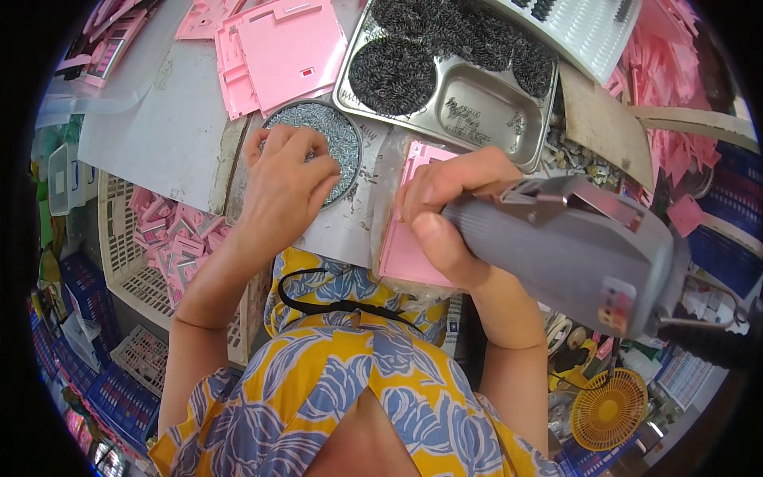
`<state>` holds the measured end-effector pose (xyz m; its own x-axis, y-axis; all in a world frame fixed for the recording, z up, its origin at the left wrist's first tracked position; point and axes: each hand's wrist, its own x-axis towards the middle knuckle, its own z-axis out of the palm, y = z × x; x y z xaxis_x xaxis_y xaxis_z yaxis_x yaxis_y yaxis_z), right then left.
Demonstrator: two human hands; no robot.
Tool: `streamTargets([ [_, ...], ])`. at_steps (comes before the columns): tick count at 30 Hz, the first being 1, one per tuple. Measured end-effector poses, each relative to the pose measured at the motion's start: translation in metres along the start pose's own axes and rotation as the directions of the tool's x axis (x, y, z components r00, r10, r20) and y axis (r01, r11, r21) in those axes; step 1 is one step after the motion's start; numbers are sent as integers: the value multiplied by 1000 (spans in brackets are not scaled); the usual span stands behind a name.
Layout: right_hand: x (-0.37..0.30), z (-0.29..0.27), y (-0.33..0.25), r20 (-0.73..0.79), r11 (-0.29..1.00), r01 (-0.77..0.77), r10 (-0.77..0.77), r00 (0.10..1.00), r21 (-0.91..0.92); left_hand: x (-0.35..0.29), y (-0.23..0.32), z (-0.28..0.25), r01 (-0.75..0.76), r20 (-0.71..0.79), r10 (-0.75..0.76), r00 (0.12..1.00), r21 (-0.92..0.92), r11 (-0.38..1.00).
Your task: Assemble internal electronic components and housing for a pink toy device using a soldering iron and an electric screwdriver.
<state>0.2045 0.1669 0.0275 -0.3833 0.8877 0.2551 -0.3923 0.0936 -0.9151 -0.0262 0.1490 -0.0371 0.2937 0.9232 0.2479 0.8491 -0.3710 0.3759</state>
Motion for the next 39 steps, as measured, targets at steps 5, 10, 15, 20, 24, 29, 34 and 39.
streamTargets([
  [5,0,-1,17,15,979,14,-11,1000,-203,3,-5,10,56,-109,-54,993,13,998],
  [10,0,-4,22,156,961,37,7,988,-275,2,-7,4,32,-34,-43,998,-280,960],
  [15,0,-8,20,135,943,92,-51,990,-320,-5,28,5,-48,-66,16,998,-517,854],
  [20,5,9,-22,152,995,95,-98,984,29,-13,44,14,-179,-187,112,976,-397,900],
  [24,-4,12,-28,172,992,88,-101,980,85,-15,52,16,-202,-197,122,973,-466,862],
  [29,-12,15,-31,172,996,70,-77,982,47,-21,57,19,-256,-260,162,952,-380,889],
  [34,-29,16,-22,168,997,43,-53,984,67,-24,57,4,-253,-71,247,966,-427,868],
  [39,-54,21,3,207,995,82,-91,974,53,-31,48,16,-252,70,290,954,-329,910],
])
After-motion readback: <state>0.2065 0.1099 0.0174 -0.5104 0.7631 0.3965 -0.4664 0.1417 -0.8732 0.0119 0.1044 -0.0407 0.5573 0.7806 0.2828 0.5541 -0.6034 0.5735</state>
